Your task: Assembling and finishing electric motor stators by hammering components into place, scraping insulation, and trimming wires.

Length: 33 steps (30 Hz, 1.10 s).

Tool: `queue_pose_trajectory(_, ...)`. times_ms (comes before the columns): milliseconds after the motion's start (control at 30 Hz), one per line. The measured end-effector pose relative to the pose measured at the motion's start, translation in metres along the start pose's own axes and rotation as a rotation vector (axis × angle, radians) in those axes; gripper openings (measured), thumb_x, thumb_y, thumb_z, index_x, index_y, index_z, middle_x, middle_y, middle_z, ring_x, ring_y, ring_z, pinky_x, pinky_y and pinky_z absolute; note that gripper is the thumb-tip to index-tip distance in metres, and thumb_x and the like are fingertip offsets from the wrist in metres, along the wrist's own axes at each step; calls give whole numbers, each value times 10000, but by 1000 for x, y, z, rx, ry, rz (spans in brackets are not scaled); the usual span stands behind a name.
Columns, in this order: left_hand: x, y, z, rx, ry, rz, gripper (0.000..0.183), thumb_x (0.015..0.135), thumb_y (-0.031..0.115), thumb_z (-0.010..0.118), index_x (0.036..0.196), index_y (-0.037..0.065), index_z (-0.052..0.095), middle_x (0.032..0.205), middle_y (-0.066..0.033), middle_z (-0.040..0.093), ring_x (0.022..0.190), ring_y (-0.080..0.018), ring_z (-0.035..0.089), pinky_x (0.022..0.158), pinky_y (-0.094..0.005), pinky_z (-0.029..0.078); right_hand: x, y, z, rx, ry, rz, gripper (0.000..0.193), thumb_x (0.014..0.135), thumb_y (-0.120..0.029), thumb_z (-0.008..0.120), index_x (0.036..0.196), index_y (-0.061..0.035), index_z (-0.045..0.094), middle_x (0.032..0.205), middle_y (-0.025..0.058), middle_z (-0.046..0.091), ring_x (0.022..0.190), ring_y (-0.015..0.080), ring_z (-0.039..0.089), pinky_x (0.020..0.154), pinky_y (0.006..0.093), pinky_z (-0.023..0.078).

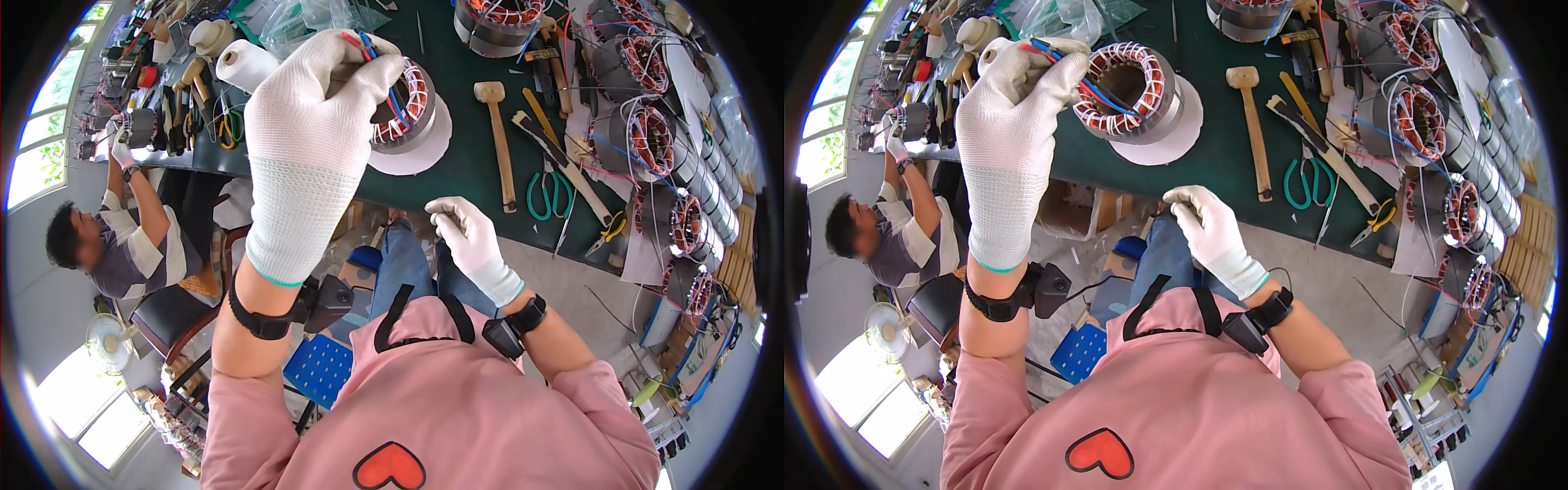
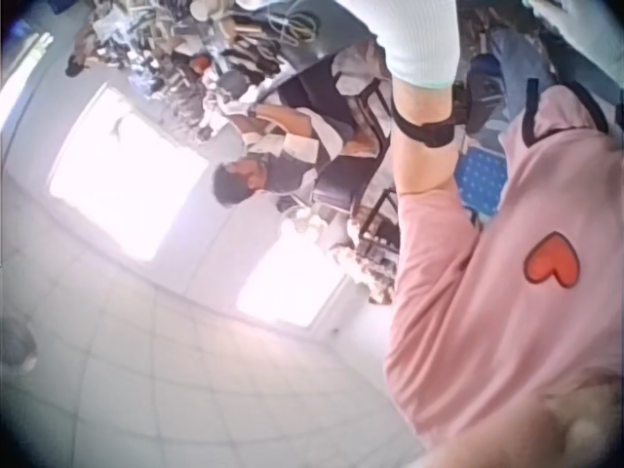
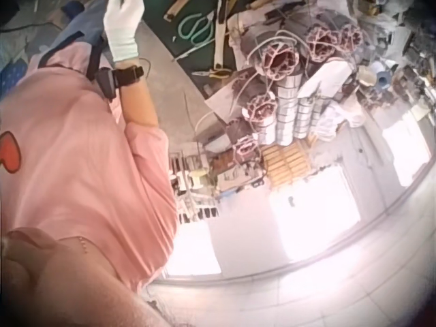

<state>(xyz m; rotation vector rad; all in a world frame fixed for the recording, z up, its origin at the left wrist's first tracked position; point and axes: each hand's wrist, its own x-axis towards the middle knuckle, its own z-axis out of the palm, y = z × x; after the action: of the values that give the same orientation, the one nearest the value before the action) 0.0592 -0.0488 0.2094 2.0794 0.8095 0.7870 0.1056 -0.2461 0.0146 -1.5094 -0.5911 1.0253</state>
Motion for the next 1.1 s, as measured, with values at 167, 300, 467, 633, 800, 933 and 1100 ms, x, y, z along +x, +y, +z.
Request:
queue_pose_trajectory(167, 3, -9, 4, -37, 16, 51, 135, 928, 149, 737, 993, 36, 766, 820, -55, 749, 726, -75, 686, 675, -221, 539, 22, -25, -9, 112, 38, -73, 172, 1008, -10, 557, 1138, 2, 668, 906, -2, 650, 748, 27, 542, 697, 205, 471)
queue_pose_trajectory(300, 2, -7, 4, -46, -6, 7, 122, 928, 146, 732, 988, 45, 762, 802, -42, 736, 721, -73, 683, 670, -218, 535, 36, -50, -19, 148, 34, -53, 182, 1011, -3, 551, 1150, 1, 668, 930, -9, 638, 783, 32, 539, 727, 197, 466)
queue_pose_trajectory(467, -3, 6, -2, -61, -148, -49, 144, 906, 116, 732, 1027, 41, 748, 869, -50, 720, 784, -96, 680, 743, -232, 535, 39, -55, -24, 190, 43, -42, 174, 1015, -6, 553, 1147, -4, 667, 929, -17, 629, 779, 30, 534, 732, 193, 461)
queue_pose_trajectory(633, -12, -30, -28, 106, -279, 17, 581, 834, 105, 766, 1383, 55, 581, 1283, -121, 647, 1050, -208, 664, 901, -318, 550, 13, -15, -40, 171, 33, 133, 165, 1016, -16, 545, 1139, -5, 655, 914, -20, 616, 774, 29, 532, 723, 193, 461)
queue_pose_trajectory(800, -35, -72, -50, 129, -248, -314, 262, 955, 59, 634, 1205, 13, 699, 1091, -107, 730, 947, -163, 685, 853, -297, 547, -10, 31, -49, 73, -6, 322, 182, 992, -19, 541, 1128, -1, 660, 874, -2, 637, 746, 57, 563, 707, 224, 487)
queue_pose_trajectory(933, -34, -90, -39, 179, -371, -265, 214, 976, 41, 593, 1143, -8, 719, 1057, -103, 739, 939, -140, 698, 848, -274, 540, 5, 32, -45, 11, -16, 387, 186, 978, -39, 555, 1124, 0, 664, 884, -1, 650, 732, 62, 566, 697, 232, 490)
queue_pose_trajectory(1100, 1, -122, -39, 207, -379, -165, 171, 963, 37, 612, 1091, -5, 717, 1036, -126, 737, 924, -187, 707, 834, -297, 542, 48, 26, -36, 18, 11, 409, 185, 988, -48, 554, 1130, 6, 659, 877, 9, 648, 732, 69, 574, 694, 237, 492)
